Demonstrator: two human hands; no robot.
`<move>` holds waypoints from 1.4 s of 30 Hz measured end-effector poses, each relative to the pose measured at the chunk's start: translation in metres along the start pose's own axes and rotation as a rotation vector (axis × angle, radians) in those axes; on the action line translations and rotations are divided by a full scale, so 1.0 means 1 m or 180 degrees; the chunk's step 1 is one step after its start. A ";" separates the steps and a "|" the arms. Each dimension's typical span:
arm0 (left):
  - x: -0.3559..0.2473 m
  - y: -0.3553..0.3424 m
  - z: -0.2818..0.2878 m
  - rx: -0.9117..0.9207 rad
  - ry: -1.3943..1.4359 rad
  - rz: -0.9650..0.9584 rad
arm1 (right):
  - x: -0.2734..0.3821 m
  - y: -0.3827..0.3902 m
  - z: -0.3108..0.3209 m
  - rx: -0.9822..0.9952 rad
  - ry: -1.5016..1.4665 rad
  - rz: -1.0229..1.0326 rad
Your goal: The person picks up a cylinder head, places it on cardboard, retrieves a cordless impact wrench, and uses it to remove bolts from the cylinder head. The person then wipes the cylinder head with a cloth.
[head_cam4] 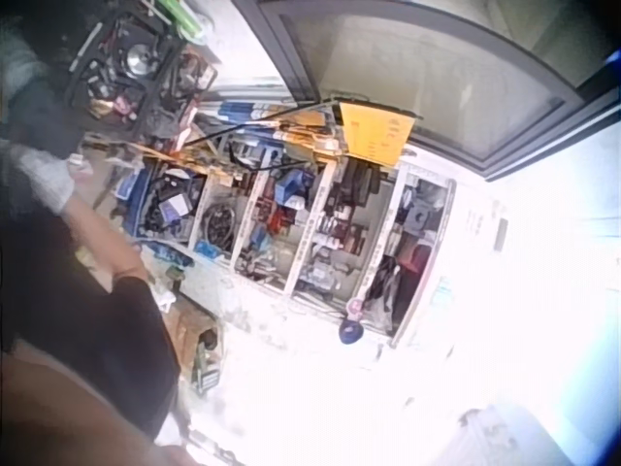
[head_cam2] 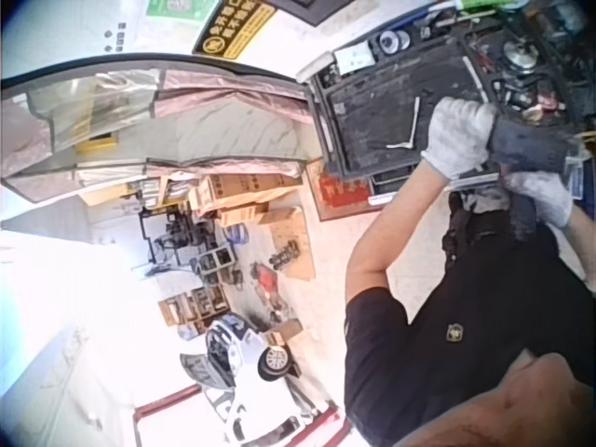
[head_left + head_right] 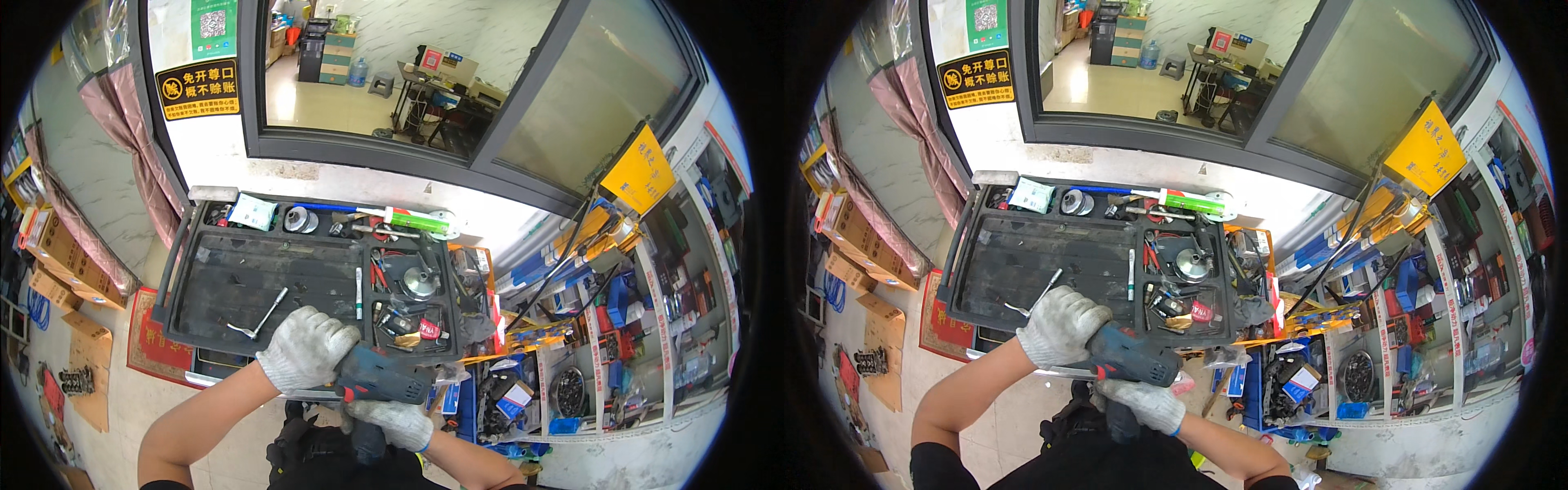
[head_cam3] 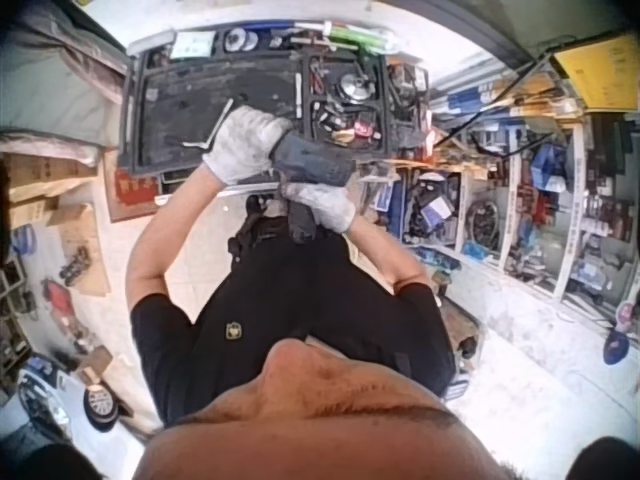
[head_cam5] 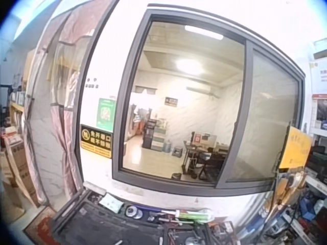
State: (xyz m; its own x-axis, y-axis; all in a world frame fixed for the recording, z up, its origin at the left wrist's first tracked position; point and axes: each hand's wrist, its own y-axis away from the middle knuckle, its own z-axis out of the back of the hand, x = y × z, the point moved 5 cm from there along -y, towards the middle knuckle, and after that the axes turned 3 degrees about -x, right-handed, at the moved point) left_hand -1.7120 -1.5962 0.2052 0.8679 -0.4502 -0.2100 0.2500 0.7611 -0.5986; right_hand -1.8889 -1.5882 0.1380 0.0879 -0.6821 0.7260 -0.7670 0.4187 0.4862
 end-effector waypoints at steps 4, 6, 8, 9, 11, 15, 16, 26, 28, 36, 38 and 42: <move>0.003 -0.012 0.012 0.0061 -0.0106 0.0006 | 0.003 -0.009 0.018 0.0011 0.0809 0.0067; 0.000 -0.019 0.021 -0.0167 -0.0049 -0.0072 | 0.002 -0.011 0.020 -0.0064 0.0675 0.0165; -0.004 -0.029 0.033 -0.0637 -0.0261 0.0001 | 0.018 -0.008 0.008 0.0076 0.0251 0.0225; -0.007 -0.033 0.041 -0.0862 -0.0365 0.0034 | 0.025 -0.006 0.002 0.0148 0.0029 0.0258; -0.004 -0.017 0.049 -0.1043 -0.0173 0.0941 | 0.030 -0.004 -0.006 0.0419 -0.0419 0.0515; 0.005 0.049 0.026 -0.1760 0.4451 0.3144 | 0.024 0.000 -0.012 0.0526 -0.0544 0.0769; -0.002 0.047 0.024 -0.1666 0.4865 0.2884 | 0.023 -0.001 -0.009 0.0542 -0.0575 0.0686; -0.057 0.024 0.056 -0.0822 0.4469 0.2525 | 0.009 -0.023 0.024 0.0092 0.1266 0.1568; -0.063 0.024 0.053 -0.0932 0.4226 0.2564 | -0.006 -0.027 0.038 0.0120 0.0932 0.1302; -0.070 0.011 0.050 -0.0612 0.2744 0.1777 | -0.001 -0.023 0.021 -0.0605 0.1484 0.2098; -0.072 0.010 0.050 -0.0618 0.2645 0.1627 | -0.001 -0.028 0.018 -0.0631 0.1508 0.2109; -0.077 0.011 0.046 -0.0596 0.2392 0.1376 | -0.002 -0.037 0.013 -0.0635 0.1506 0.2097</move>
State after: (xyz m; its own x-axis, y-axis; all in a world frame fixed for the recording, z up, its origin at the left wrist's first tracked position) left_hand -1.7559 -1.5320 0.2507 0.3424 -0.3788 -0.8598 -0.1661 0.8763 -0.4522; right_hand -1.8692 -1.6097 0.1123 -0.0473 0.0448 0.9979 -0.6317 0.7725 -0.0647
